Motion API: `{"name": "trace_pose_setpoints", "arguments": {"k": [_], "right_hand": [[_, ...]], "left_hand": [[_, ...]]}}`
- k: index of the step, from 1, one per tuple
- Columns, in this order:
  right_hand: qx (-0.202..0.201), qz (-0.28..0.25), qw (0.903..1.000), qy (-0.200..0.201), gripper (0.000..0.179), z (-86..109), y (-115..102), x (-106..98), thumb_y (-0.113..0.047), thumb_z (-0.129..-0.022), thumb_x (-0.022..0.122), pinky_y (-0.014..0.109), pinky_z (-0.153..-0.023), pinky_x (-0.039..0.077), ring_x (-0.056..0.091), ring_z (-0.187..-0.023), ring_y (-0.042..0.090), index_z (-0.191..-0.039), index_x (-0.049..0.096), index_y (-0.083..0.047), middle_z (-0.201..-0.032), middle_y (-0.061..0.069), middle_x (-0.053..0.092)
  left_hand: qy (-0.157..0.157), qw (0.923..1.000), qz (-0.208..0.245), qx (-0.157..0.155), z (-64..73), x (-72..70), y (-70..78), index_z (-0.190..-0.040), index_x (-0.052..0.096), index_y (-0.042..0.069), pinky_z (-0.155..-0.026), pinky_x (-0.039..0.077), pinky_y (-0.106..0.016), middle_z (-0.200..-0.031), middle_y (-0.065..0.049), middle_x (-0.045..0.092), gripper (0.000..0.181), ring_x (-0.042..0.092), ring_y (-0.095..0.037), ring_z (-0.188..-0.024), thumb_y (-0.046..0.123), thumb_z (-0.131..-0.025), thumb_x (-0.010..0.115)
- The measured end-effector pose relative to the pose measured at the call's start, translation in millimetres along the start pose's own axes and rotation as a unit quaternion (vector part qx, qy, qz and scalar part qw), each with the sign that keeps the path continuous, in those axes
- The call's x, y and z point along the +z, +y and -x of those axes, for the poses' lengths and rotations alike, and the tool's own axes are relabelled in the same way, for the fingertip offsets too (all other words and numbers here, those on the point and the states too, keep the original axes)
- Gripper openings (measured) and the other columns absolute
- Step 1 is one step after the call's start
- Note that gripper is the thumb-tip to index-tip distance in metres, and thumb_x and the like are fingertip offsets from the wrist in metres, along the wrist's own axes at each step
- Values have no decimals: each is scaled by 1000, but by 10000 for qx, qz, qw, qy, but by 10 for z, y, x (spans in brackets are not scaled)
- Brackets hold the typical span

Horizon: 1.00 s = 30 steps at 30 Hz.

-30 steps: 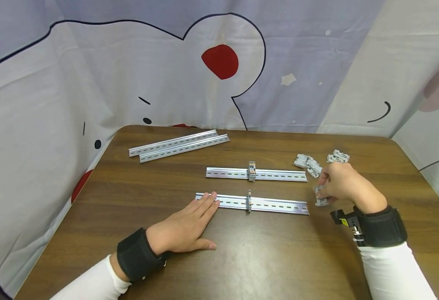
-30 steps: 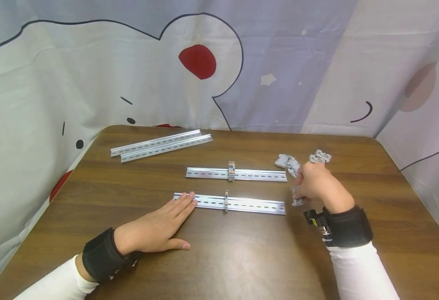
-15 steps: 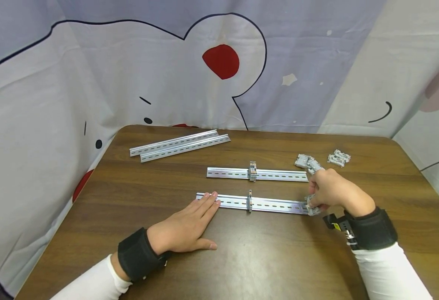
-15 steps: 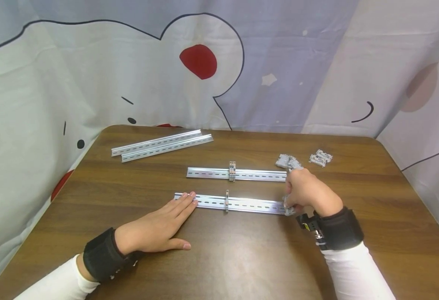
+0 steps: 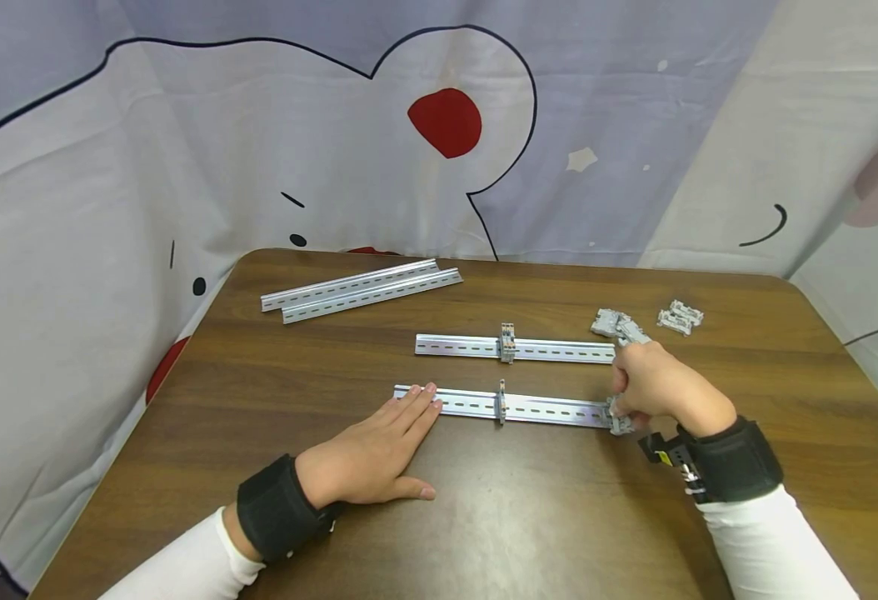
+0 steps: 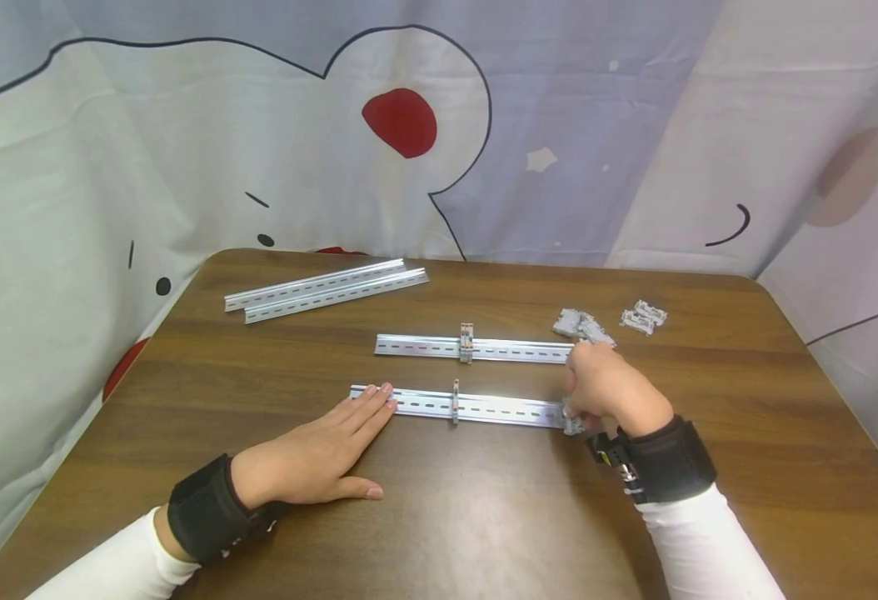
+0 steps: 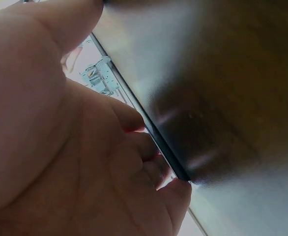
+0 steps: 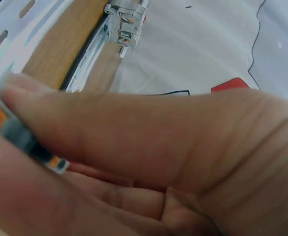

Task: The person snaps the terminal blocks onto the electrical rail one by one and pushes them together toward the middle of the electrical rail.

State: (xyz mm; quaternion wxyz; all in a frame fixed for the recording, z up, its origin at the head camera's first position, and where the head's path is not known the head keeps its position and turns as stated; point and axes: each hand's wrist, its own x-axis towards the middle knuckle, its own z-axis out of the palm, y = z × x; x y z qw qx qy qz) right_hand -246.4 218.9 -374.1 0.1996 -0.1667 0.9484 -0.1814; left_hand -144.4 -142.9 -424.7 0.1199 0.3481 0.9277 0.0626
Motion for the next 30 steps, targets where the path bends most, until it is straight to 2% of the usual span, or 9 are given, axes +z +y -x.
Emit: {"name": "trace_pose_setpoints", "arguments": {"k": [6,10,13,20,25,27,30], "right_hand": [[-131,170,9996,185,22,-34,-23,12,6,-72,74,27,-51,53,61,-41,11,-65,58,-7,-61,4,61],[-303,588,9970,402,25,-81,-31,36,6,-71,70,37,-65,55,59,-38,9,-59,56,-11,-48,-2,59],[-343,795,9954,422,25,-102,-43,47,5,-71,68,39,-70,53,59,-37,9,-57,56,-12,-42,-4,56],[-172,496,9984,189,20,-92,-46,43,0,-73,75,34,-66,55,61,-41,10,-64,60,-8,-53,0,61],[-299,424,9987,-19,17,-66,4,3,-15,-80,77,36,-69,55,64,-46,11,-69,65,-10,-57,-4,64],[-346,112,9991,-216,15,-47,54,-37,-20,-83,76,36,-68,56,66,-51,13,-77,69,-8,-60,-3,67],[-365,-744,9949,-582,25,-12,157,-105,-20,-84,76,34,-66,58,70,-60,18,-97,71,1,-69,3,71]], "left_hand": [[-28,10000,56,-29,0,-4,-4,-154,13,-3,-119,16,-48,-161,-24,3,97,6,-37,-149,60,-92,54],[-5,10000,12,-20,-6,-2,-13,-154,14,-3,-119,16,-48,-161,-24,4,98,6,-37,-149,60,-92,54],[16,10000,37,-5,-6,0,-19,-154,14,-3,-119,17,-48,-161,-24,4,98,6,-36,-149,60,-92,54],[-24,10000,57,-63,5,12,-17,-154,13,-3,-119,16,-48,-161,-23,2,98,5,-36,-149,60,-92,54],[-7,10000,64,-57,7,8,-12,-154,13,-3,-119,16,-48,-161,-23,3,97,5,-36,-149,60,-92,54],[7,10000,52,-32,4,9,-13,-154,13,-3,-119,16,-48,-161,-23,3,97,5,-36,-149,60,-92,53],[32,10000,40,-2,-1,13,-15,-154,13,-3,-119,16,-48,-161,-24,3,97,6,-36,-149,60,-92,53]]}}
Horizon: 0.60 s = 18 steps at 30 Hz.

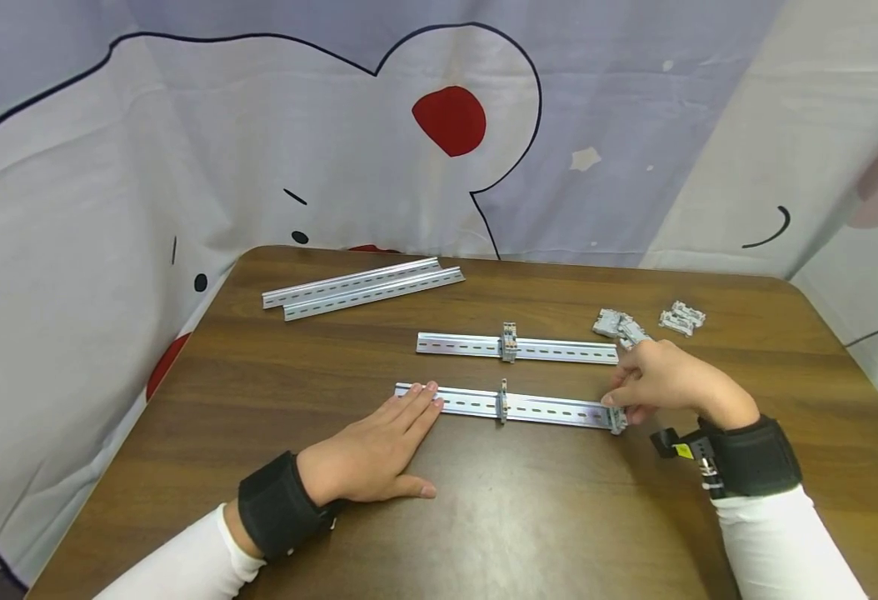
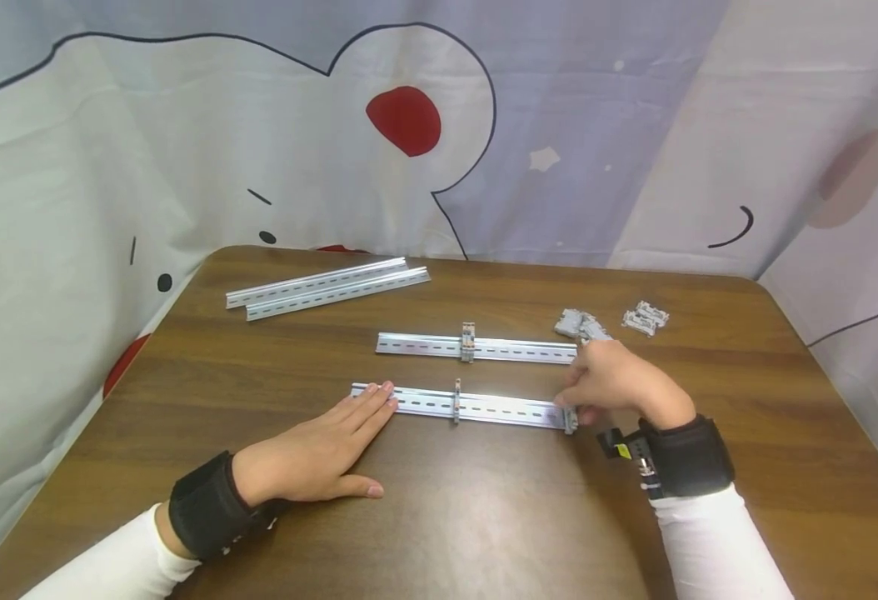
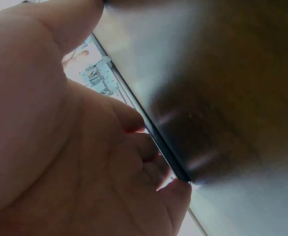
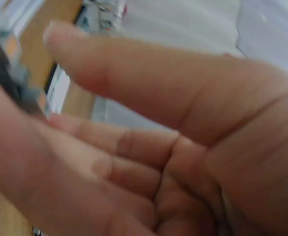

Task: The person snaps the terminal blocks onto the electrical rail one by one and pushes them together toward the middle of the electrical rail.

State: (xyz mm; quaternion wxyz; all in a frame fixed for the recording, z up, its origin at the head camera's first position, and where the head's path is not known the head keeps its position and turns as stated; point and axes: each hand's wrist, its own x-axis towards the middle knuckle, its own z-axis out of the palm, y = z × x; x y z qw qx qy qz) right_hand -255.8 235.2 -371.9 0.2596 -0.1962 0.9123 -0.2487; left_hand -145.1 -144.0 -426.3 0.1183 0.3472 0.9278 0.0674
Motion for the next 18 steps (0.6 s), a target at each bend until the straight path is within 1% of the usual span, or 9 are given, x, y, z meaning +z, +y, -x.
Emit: {"name": "trace_pose_setpoints", "arguments": {"k": [2,3,5,10,13,15,18], "right_hand": [[-45,-585,9980,-222,35,28,71,-44,-16,-83,77,34,-64,59,71,-66,22,-106,67,8,-73,8,73],[-68,-817,9961,-336,38,37,105,-61,-14,-83,77,35,-64,59,72,-68,24,-108,65,11,-75,11,73],[-110,-1130,9922,-519,41,43,163,-82,-12,-82,77,38,-66,59,72,-71,27,-111,62,13,-78,14,73],[-187,-1571,9845,-758,36,-3,257,-88,-8,-84,74,38,-69,59,72,-76,28,-109,59,14,-84,17,73],[-107,-1827,9795,-843,35,-34,305,-81,-7,-84,74,39,-71,59,72,-78,27,-107,57,14,-86,19,73],[-24,-2066,9740,-934,35,-50,346,-74,-6,-84,74,40,-73,59,72,-80,28,-107,55,13,-88,20,72],[-21,-2331,9666,-1065,34,-69,409,-63,-4,-85,73,42,-76,58,71,-83,30,-107,53,14,-91,21,71]], "left_hand": [[4,10000,-4,5,-2,-1,0,-154,13,-3,-119,16,-48,-161,-23,3,97,6,-36,-149,60,-92,53],[-2,10000,-1,-2,-2,-3,1,-154,13,-3,-119,16,-48,-161,-23,3,98,6,-36,-149,61,-92,53],[-29,10000,11,-25,0,-8,3,-154,13,-2,-119,16,-48,-161,-23,3,98,5,-36,-149,61,-92,53],[-97,9999,67,-80,6,-20,10,-155,12,-2,-119,16,-48,-162,-22,2,98,5,-35,-149,60,-91,54],[-100,9999,71,-77,5,-18,12,-155,12,-2,-119,16,-48,-162,-22,2,98,5,-35,-149,60,-91,54],[-91,9999,62,-62,3,-16,13,-155,12,-2,-119,16,-48,-162,-22,2,98,5,-35,-149,60,-91,54],[-67,10000,46,-37,-2,-8,7,-155,12,-2,-119,16,-48,-162,-22,2,98,5,-36,-149,60,-91,53]]}}
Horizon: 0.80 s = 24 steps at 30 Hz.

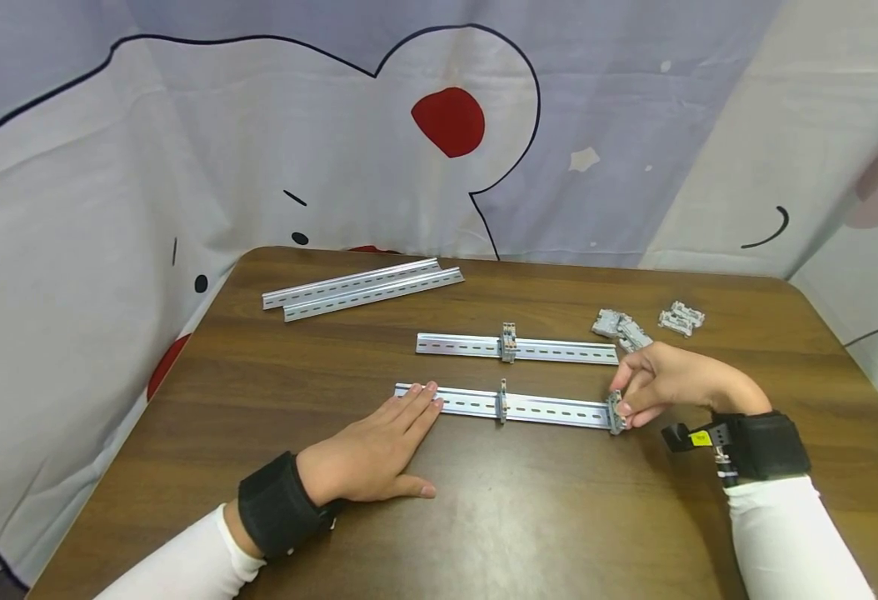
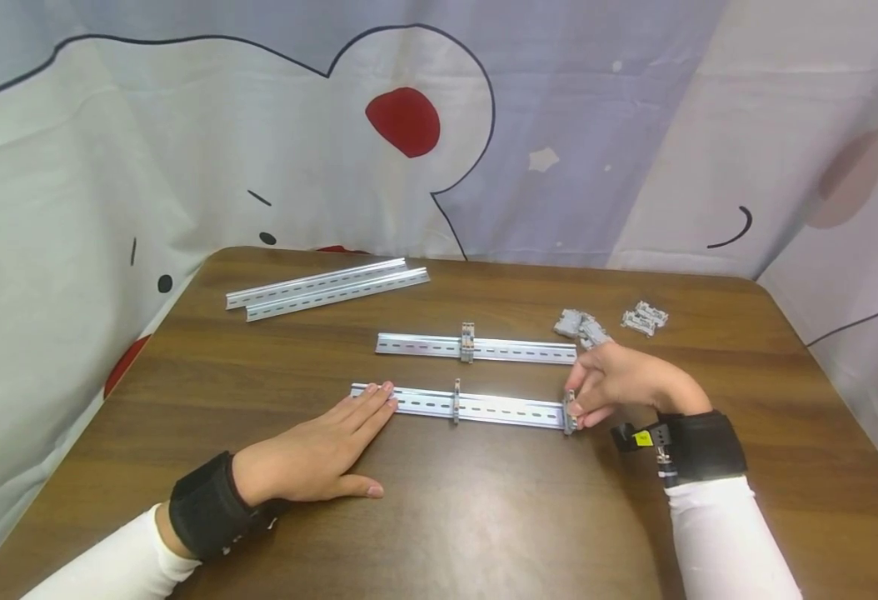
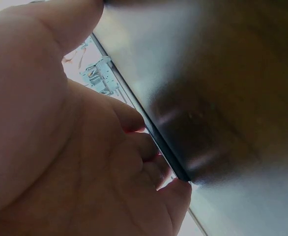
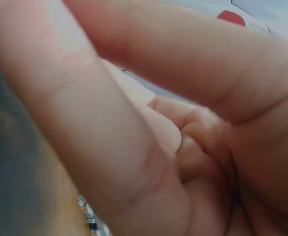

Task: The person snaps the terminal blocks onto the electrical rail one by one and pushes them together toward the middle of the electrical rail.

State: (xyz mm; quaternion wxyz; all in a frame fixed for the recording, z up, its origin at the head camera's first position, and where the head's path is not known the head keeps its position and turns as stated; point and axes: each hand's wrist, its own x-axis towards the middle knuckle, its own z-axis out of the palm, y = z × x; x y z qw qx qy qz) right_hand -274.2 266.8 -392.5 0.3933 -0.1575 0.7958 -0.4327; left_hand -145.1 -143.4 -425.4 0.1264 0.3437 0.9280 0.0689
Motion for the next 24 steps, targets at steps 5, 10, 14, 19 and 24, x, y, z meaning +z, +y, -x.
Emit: {"name": "trace_pose_setpoints", "arguments": {"k": [5,10,14,19,24], "right_hand": [[-193,-175,9995,-176,37,-37,67,-8,-4,-85,73,45,-77,57,71,-84,33,-108,51,15,-93,24,70],[-227,-207,9994,-144,39,-102,71,30,-7,-85,75,45,-79,57,71,-87,35,-109,52,13,-94,23,70],[-263,-257,9993,-83,37,-179,23,116,-6,-85,74,44,-79,57,71,-86,33,-109,53,14,-94,23,70],[-292,-277,9992,55,35,-246,-89,259,-5,-85,73,43,-77,58,72,-84,33,-108,54,14,-93,23,71],[-458,-286,9985,81,36,-319,-133,346,-5,-85,73,43,-76,58,72,-83,33,-109,53,14,-92,22,71]], "left_hand": [[-10,10000,-7,-29,-9,14,-13,-155,12,-2,-119,15,-48,-162,-22,1,99,4,-35,-149,62,-91,53],[-39,10000,-26,-54,-4,10,-7,-155,11,-2,-119,15,-48,-162,-22,1,99,4,-35,-149,62,-91,52],[-16,10000,-9,-29,1,-1,5,-155,12,-2,-119,16,-48,-161,-23,2,98,5,-36,-149,61,-92,53],[-18,10000,-28,-13,-5,1,3,-155,12,-2,-119,16,-48,-162,-22,2,97,5,-36,-149,61,-92,52],[-14,10000,-51,-24,-10,9,-1,-155,12,-2,-119,16,-47,-162,-22,2,98,5,-35,-149,62,-91,53]]}}
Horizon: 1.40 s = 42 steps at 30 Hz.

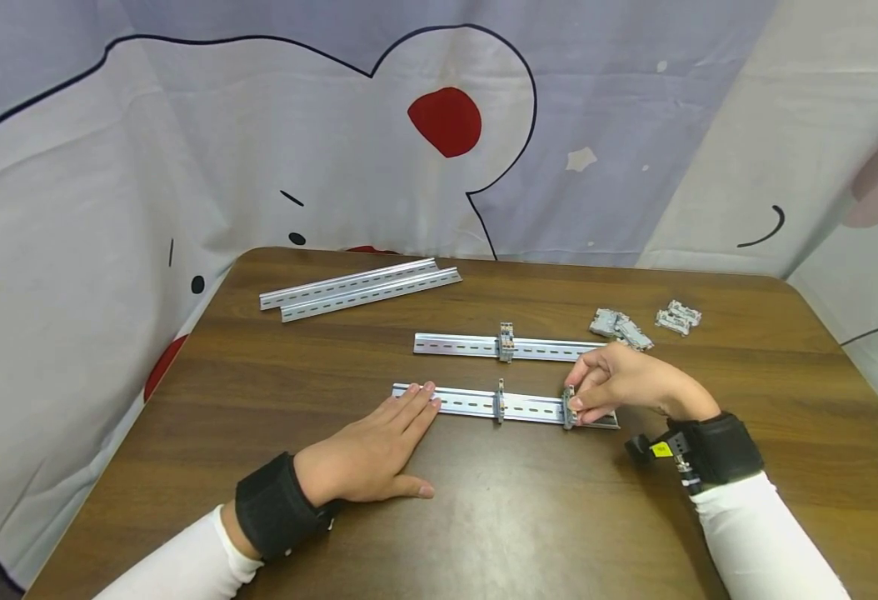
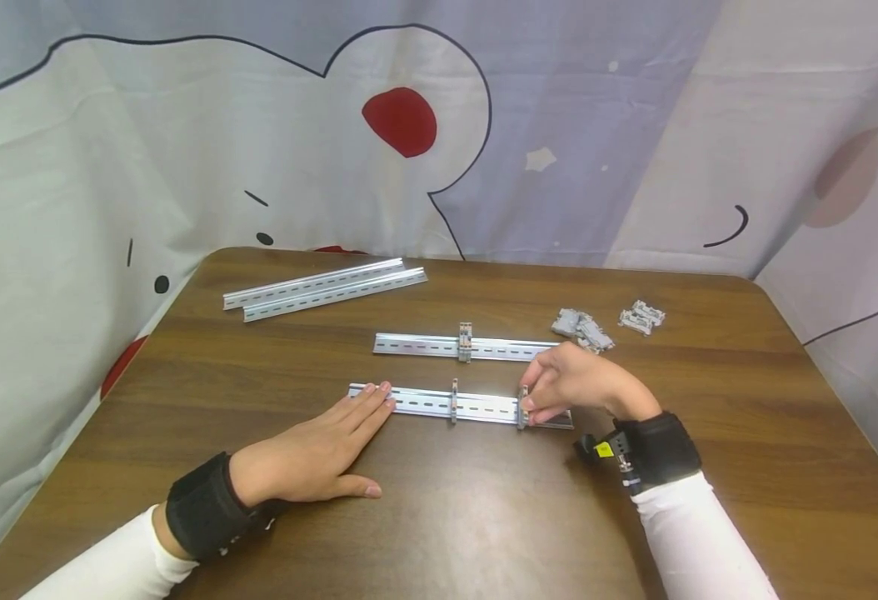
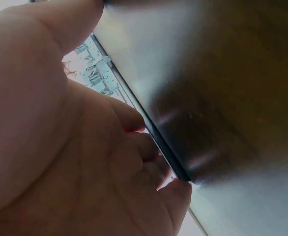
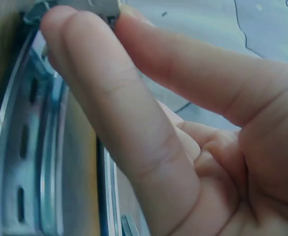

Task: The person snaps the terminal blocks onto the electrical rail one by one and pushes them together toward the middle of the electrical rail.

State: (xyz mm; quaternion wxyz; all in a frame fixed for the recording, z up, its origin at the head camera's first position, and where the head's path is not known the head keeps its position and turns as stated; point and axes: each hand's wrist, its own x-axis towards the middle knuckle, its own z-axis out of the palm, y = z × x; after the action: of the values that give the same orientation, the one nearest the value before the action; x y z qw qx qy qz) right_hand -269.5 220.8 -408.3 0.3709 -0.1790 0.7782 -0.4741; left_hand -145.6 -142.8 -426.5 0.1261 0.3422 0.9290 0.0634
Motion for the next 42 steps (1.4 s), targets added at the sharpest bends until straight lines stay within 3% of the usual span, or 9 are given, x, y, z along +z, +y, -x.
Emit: {"name": "trace_pose_setpoints", "arguments": {"k": [18,33,42], "right_hand": [[-480,-443,9971,397,37,-220,-117,414,-2,-88,70,44,-77,58,72,-84,31,-116,55,16,-93,23,70],[-831,-384,9931,731,35,-360,-165,673,-4,-90,67,39,-75,59,72,-82,28,-120,58,12,-92,21,72],[-897,-289,9919,854,35,-358,-191,720,-5,-89,69,39,-73,59,72,-79,27,-120,61,11,-90,21,72]], "left_hand": [[49,10000,-7,46,-5,3,0,-154,12,-3,-119,17,-49,-161,-23,3,100,6,-36,-149,62,-91,53],[64,10000,39,56,16,-23,16,-154,14,-3,-118,17,-49,-161,-23,4,99,6,-37,-149,60,-91,55],[98,9999,107,56,9,-14,8,-154,14,-3,-118,17,-50,-161,-23,4,99,7,-37,-149,60,-91,55]]}}
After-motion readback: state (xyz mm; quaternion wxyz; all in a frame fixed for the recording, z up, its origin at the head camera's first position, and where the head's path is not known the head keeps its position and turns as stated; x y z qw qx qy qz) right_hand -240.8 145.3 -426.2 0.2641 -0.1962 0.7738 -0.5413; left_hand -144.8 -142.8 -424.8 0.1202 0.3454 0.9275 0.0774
